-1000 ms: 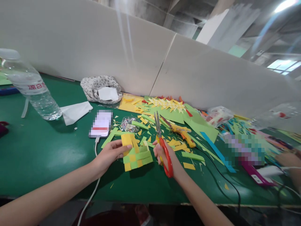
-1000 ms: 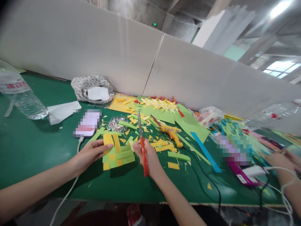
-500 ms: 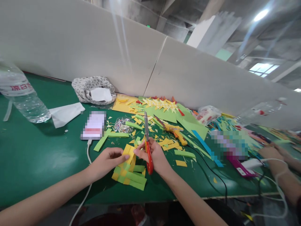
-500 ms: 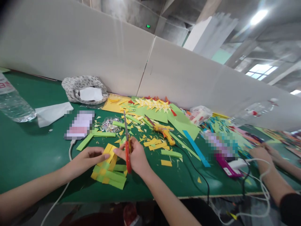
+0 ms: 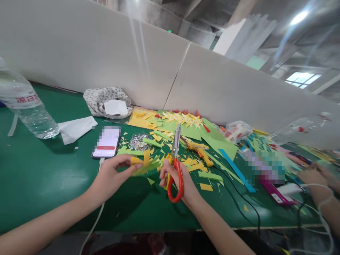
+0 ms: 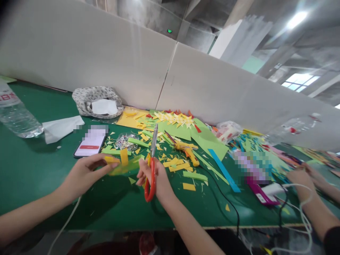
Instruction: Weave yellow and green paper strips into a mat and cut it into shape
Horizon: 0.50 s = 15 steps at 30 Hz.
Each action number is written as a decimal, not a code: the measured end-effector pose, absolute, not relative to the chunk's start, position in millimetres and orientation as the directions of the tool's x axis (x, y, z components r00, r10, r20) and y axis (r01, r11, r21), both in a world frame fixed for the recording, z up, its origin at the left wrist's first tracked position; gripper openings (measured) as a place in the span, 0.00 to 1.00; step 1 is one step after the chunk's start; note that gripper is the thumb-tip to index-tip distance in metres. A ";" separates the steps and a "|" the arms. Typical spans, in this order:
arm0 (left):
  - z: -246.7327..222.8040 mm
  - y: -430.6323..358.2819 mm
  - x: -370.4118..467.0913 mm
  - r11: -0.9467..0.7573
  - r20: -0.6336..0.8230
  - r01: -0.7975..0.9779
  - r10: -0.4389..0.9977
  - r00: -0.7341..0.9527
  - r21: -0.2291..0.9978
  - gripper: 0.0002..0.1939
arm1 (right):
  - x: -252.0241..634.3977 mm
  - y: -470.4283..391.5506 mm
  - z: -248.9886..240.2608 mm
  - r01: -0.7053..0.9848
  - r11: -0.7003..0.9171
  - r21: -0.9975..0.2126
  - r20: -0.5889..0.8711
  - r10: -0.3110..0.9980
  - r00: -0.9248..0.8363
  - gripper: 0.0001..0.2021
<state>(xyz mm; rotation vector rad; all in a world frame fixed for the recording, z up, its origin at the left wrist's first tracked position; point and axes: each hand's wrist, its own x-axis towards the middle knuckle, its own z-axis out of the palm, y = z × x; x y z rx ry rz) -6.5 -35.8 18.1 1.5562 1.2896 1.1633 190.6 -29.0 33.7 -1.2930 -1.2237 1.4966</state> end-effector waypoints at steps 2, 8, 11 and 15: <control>21.1 -39.3 -11.5 -0.476 0.444 0.375 0.879 0.176 0.795 0.08 | 184.7 -34.9 33.2 -0.054 -0.271 -0.961 -0.250 0.935 -0.251 0.20; 10.8 -47.6 -14.6 -0.740 0.505 0.415 0.668 0.547 0.530 0.18 | 175.3 -41.1 22.0 -0.138 -0.231 -0.963 -0.183 0.938 -0.293 0.14; 5.1 -46.8 -13.4 -0.726 0.475 0.436 0.682 0.556 0.532 0.18 | 177.1 -39.4 19.3 -0.186 -0.248 -0.951 -0.199 0.948 -0.250 0.16; 2.0 -40.5 -14.1 -0.634 0.470 0.468 0.772 0.427 0.616 0.16 | 184.9 -34.2 15.2 -0.167 -0.200 -0.965 -0.167 0.967 -0.191 0.17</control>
